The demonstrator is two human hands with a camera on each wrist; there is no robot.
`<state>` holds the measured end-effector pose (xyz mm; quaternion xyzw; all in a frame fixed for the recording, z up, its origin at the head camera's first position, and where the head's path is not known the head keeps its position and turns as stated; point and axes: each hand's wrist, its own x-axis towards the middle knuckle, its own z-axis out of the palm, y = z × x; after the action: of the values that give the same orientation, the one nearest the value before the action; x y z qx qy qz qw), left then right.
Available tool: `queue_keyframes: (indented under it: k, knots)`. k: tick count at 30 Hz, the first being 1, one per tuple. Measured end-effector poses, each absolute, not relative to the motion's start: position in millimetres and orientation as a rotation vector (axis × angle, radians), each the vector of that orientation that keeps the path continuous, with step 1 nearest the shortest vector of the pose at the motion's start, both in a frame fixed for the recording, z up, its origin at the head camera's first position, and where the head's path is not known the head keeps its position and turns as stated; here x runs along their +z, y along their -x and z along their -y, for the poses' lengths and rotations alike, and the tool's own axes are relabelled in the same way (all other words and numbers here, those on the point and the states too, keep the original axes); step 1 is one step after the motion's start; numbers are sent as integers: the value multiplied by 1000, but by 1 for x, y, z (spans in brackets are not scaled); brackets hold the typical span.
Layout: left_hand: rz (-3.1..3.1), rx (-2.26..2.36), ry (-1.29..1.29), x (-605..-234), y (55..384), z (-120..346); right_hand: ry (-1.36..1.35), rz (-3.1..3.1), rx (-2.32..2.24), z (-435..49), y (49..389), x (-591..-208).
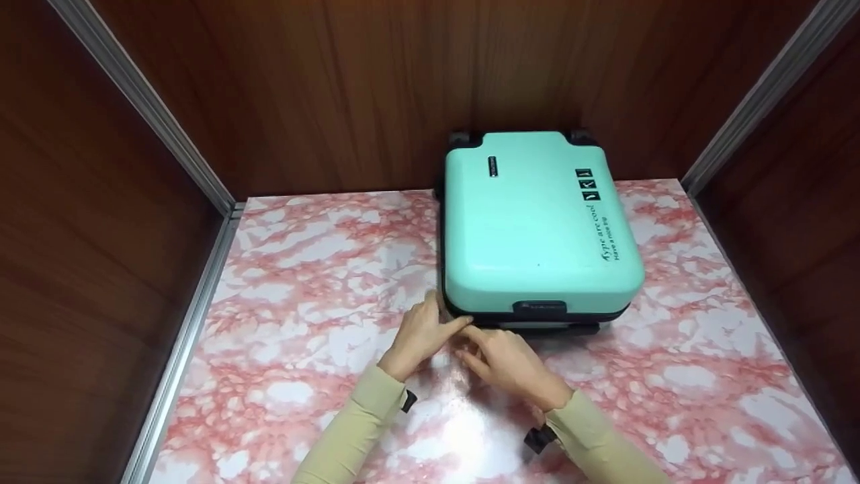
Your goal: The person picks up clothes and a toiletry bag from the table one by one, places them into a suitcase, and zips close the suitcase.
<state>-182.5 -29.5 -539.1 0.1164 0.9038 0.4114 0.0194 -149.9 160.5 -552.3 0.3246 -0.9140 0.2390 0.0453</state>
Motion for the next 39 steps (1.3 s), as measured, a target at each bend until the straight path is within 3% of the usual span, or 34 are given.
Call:
queue_keyframes:
  k: [14, 29, 39]
  knots:
    - [-2807, 1131, -656, -551, 177, 32, -924, 2322, 898, -217, 153, -470]
    - [-2845, 1163, -786, -551, 177, 37, -5, 2245, 861, -300, 183, -460]
    - [-2867, 1123, -817, -553, 178, 40, 483, 2496, 1248, -318, 193, -472]
